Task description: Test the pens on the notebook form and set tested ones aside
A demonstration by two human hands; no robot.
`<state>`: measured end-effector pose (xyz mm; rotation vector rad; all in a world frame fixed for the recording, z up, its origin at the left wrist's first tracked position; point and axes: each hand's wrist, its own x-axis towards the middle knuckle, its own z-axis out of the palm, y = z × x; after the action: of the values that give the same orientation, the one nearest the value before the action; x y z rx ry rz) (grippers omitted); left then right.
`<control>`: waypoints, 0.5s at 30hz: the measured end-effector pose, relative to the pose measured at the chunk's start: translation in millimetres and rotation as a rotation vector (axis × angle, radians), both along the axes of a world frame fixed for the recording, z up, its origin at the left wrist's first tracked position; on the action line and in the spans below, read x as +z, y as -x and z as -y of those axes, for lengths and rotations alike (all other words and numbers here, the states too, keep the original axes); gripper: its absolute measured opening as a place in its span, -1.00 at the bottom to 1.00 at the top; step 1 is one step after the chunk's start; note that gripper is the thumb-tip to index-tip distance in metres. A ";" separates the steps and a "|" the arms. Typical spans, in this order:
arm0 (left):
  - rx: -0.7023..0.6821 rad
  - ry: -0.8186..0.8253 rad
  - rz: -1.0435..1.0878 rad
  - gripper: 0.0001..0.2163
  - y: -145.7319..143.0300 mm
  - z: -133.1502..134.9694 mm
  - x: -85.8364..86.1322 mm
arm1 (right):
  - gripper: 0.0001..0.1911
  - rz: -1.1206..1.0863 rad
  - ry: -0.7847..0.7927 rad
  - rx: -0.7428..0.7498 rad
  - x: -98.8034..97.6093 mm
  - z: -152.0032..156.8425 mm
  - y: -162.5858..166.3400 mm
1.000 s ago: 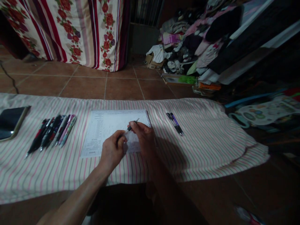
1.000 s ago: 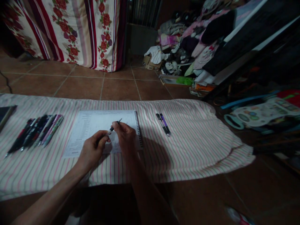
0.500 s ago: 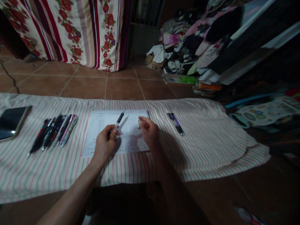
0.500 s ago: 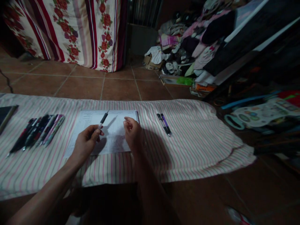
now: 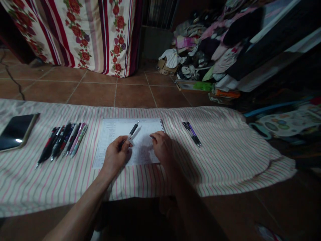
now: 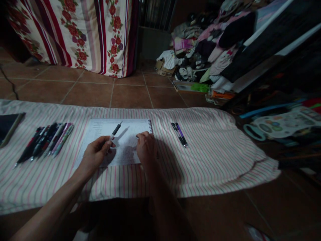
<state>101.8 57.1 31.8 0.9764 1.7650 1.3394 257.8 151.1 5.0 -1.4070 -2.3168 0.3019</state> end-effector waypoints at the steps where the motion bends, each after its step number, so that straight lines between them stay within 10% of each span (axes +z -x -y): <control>1: -0.001 -0.001 0.013 -0.78 -0.2 0.1 0.2 | -0.74 0.008 0.006 -0.011 0.2 0.3 0.4; 8: -0.006 0.021 0.091 -0.69 -3.7 0.0 -4.7 | -0.69 -0.063 0.032 -0.058 0.2 2.6 3.2; 15: -0.027 0.029 0.026 -0.69 -4.4 -0.3 -13.0 | -0.76 -0.806 0.464 -0.094 12.1 -2.8 3.3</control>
<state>106.2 57.4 18.8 0.9589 1.7412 1.3004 254.4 153.9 17.2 -1.2462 -1.5577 1.1878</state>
